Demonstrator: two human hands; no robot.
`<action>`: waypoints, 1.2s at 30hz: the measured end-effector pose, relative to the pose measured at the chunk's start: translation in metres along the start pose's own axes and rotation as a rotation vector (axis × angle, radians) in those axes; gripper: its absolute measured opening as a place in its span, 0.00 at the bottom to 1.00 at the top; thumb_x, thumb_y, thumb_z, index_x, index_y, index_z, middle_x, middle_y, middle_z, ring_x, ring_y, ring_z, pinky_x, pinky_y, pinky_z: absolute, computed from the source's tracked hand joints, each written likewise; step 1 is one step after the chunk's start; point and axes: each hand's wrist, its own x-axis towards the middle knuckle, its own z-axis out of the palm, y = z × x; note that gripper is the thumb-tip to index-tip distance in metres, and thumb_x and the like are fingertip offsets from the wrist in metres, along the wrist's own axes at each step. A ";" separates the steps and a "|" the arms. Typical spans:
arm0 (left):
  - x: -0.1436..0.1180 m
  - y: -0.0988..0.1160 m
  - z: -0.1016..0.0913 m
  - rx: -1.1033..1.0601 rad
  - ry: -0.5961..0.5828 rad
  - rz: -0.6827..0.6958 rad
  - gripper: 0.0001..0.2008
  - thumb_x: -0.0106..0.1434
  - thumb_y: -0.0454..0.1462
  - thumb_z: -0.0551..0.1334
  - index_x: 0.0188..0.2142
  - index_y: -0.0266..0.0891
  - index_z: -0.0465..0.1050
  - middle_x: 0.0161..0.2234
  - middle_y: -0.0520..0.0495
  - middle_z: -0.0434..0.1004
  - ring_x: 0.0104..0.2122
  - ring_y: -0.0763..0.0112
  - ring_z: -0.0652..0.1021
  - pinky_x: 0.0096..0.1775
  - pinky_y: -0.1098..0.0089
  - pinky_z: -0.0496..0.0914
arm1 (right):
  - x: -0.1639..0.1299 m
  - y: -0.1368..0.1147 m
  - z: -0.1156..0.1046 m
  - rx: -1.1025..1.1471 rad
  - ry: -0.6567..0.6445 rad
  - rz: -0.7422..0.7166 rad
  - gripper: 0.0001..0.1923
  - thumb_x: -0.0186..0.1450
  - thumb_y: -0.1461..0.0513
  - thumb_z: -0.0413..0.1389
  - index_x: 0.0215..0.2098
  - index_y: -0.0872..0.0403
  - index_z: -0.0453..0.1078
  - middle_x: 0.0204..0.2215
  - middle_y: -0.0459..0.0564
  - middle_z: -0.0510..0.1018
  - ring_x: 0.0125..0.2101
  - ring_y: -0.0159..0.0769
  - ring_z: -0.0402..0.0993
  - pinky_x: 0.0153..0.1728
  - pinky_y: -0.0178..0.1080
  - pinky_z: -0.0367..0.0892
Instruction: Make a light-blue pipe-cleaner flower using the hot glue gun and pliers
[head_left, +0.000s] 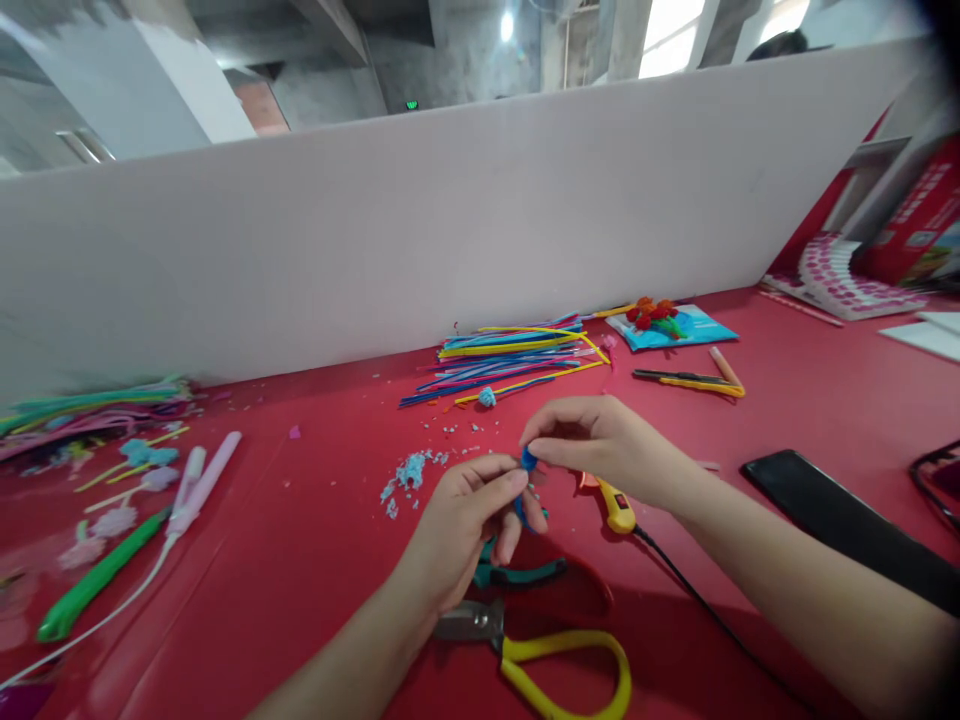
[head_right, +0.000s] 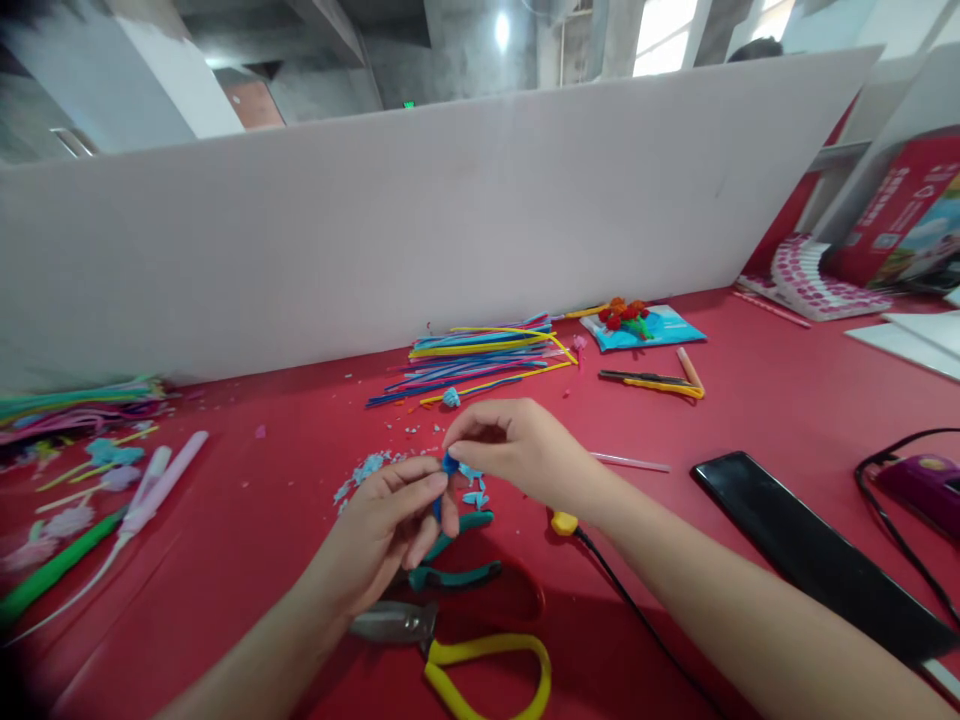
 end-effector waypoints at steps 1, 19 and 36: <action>0.001 -0.001 -0.001 0.015 0.021 0.011 0.09 0.61 0.39 0.59 0.28 0.35 0.70 0.18 0.51 0.75 0.09 0.86 0.61 0.14 0.81 0.49 | -0.001 -0.001 0.001 -0.136 0.013 -0.090 0.06 0.62 0.66 0.55 0.34 0.55 0.74 0.29 0.46 0.75 0.30 0.29 0.71 0.32 0.33 0.66; -0.004 0.009 -0.011 0.061 -0.178 -0.149 0.10 0.61 0.40 0.61 0.38 0.36 0.75 0.09 0.59 0.64 0.08 0.86 0.51 0.13 0.78 0.41 | -0.007 -0.010 -0.008 -0.338 -0.127 -0.213 0.09 0.62 0.69 0.55 0.36 0.55 0.76 0.28 0.44 0.76 0.28 0.28 0.70 0.32 0.31 0.64; -0.004 0.007 -0.007 0.203 -0.070 0.035 0.09 0.61 0.40 0.62 0.31 0.35 0.73 0.19 0.53 0.74 0.15 0.82 0.70 0.20 0.81 0.64 | -0.005 -0.007 -0.008 -0.114 -0.093 -0.056 0.06 0.61 0.67 0.55 0.36 0.53 0.71 0.27 0.41 0.74 0.28 0.26 0.70 0.28 0.28 0.64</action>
